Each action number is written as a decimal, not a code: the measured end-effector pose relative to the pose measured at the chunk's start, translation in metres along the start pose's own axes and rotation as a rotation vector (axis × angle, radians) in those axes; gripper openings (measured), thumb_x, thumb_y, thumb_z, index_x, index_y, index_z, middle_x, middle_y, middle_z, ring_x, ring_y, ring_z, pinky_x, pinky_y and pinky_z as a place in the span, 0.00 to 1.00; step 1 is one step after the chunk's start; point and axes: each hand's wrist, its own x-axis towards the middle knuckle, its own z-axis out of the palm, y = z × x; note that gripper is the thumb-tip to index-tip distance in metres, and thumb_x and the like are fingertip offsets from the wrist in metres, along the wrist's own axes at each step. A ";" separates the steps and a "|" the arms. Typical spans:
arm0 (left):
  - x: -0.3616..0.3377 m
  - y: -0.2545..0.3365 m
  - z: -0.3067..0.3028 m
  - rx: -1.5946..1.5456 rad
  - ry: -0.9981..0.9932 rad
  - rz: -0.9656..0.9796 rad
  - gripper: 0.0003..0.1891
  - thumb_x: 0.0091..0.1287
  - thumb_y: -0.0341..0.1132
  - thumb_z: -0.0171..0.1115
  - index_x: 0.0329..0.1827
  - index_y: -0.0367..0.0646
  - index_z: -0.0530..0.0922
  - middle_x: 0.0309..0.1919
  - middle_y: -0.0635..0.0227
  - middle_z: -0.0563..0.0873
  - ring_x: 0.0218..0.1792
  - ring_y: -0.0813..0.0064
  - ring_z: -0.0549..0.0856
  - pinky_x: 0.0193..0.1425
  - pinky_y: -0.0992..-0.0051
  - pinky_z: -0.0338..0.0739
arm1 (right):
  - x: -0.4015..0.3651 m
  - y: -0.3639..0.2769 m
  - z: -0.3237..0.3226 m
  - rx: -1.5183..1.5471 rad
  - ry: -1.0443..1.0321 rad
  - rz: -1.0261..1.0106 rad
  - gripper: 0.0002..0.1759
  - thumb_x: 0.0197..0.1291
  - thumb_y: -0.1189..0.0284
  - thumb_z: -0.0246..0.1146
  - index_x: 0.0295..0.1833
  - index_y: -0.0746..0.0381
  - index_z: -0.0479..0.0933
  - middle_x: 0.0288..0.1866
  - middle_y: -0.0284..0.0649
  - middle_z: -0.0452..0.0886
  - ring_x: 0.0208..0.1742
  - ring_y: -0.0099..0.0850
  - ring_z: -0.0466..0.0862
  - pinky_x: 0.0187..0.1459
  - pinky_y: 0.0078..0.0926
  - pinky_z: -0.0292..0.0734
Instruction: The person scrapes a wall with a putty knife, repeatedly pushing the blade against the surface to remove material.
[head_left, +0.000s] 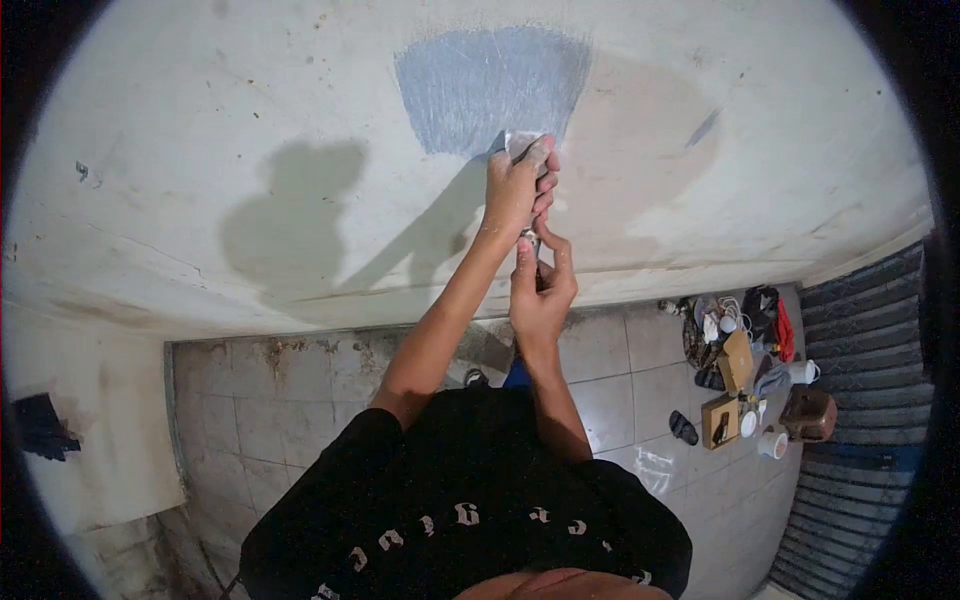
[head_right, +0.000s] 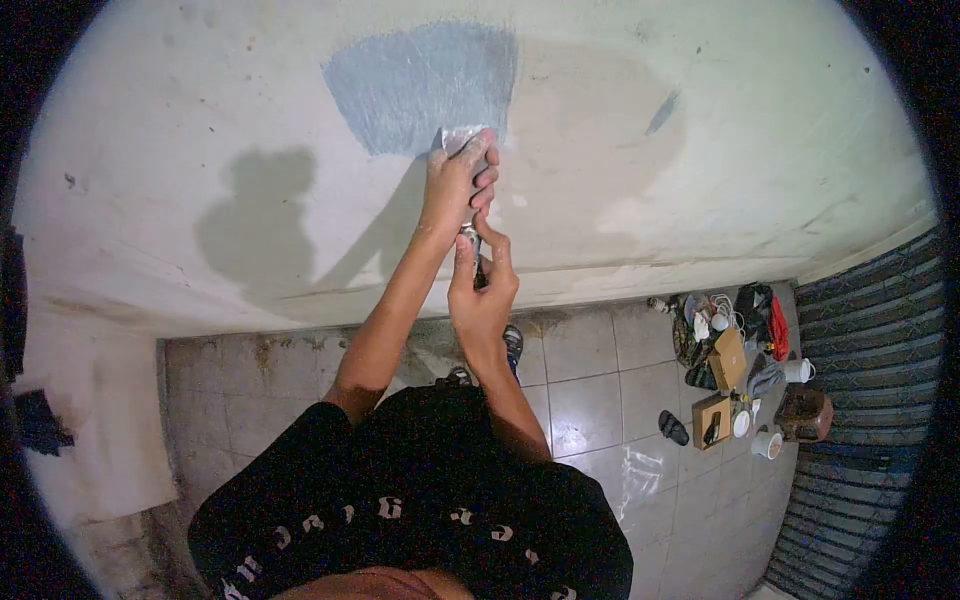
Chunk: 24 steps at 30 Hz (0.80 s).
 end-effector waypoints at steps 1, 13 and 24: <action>0.002 0.009 0.007 -0.001 -0.011 0.006 0.17 0.70 0.43 0.58 0.26 0.40 0.73 0.12 0.75 0.68 0.08 0.84 0.65 0.10 0.79 0.59 | 0.006 -0.008 -0.001 0.012 0.002 0.022 0.17 0.70 0.74 0.58 0.61 0.70 0.71 0.45 0.44 0.84 0.27 0.14 0.70 0.24 0.17 0.64; -0.008 -0.015 0.000 -0.131 0.044 -0.066 0.18 0.70 0.46 0.60 0.27 0.41 0.73 0.13 0.75 0.69 0.09 0.83 0.66 0.10 0.78 0.60 | -0.002 0.024 -0.013 -0.134 0.006 -0.154 0.18 0.69 0.75 0.60 0.61 0.70 0.72 0.44 0.41 0.86 0.25 0.11 0.69 0.23 0.13 0.61; -0.001 -0.009 0.007 -0.135 0.030 0.001 0.18 0.71 0.45 0.59 0.26 0.41 0.73 0.13 0.75 0.69 0.09 0.84 0.66 0.11 0.80 0.60 | 0.010 0.013 -0.019 -0.171 -0.010 -0.125 0.16 0.67 0.77 0.61 0.58 0.72 0.75 0.45 0.45 0.84 0.34 0.17 0.75 0.32 0.17 0.68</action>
